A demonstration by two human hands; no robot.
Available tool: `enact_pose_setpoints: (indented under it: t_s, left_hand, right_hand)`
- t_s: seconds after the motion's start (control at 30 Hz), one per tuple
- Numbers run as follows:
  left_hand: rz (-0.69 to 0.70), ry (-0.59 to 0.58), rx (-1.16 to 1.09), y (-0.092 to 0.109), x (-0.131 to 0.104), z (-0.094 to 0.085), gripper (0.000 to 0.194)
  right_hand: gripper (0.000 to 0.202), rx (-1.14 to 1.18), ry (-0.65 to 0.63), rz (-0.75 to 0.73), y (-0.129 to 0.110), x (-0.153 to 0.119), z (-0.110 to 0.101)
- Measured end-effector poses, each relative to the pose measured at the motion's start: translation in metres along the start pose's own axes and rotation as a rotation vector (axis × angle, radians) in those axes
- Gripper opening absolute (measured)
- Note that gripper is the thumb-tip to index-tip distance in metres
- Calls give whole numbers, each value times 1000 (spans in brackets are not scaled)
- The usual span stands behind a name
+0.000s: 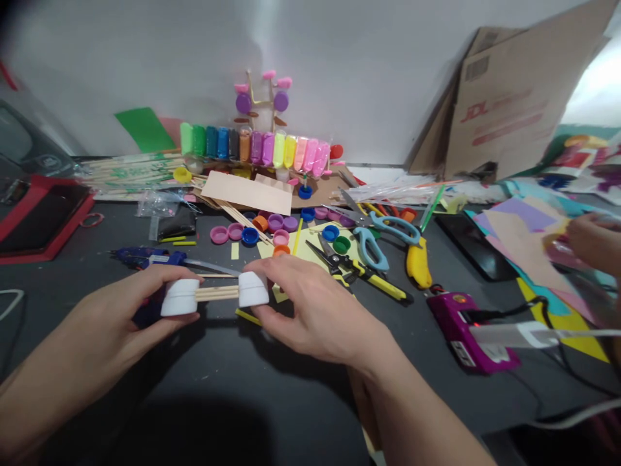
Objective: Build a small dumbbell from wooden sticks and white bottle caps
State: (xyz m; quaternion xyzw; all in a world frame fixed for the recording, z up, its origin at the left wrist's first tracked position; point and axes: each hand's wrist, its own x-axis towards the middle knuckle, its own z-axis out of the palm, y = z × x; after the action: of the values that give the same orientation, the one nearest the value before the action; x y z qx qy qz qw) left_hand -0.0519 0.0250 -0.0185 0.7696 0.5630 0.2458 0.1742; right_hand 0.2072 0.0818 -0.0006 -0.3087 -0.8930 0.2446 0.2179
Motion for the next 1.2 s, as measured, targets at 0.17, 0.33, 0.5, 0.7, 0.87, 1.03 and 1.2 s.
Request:
enact_pose_setpoints:
  t_s: [0.17,0.33,0.5,0.7,0.87,1.03,1.2]
  left_hand:
    - [-46,-72,-10,-4,4,11,25]
    - [-41,-106,11,-2,6,22,27]
    - [-21,-169,23,1,8,32,23]
    - [-18,-177,24,-1,10,37,22]
    - [-25,-169,20,-5,10,40,23]
    - [-16,-149,0,-9,9,43,27]
    - [-50,-139,-64,-11,9,44,28]
  right_hand:
    - [26,-51,-102,68,7,1,5]
    - [24,-109,-167,126,10,-2,11]
    - [19,-199,-211,123,13,-7,16]
    - [23,-225,-235,102,17,-8,21]
    - [20,-218,-243,99,18,-9,20]
    - [20,-184,-226,98,20,-10,19]
    - [22,-139,-186,111,22,-10,21]
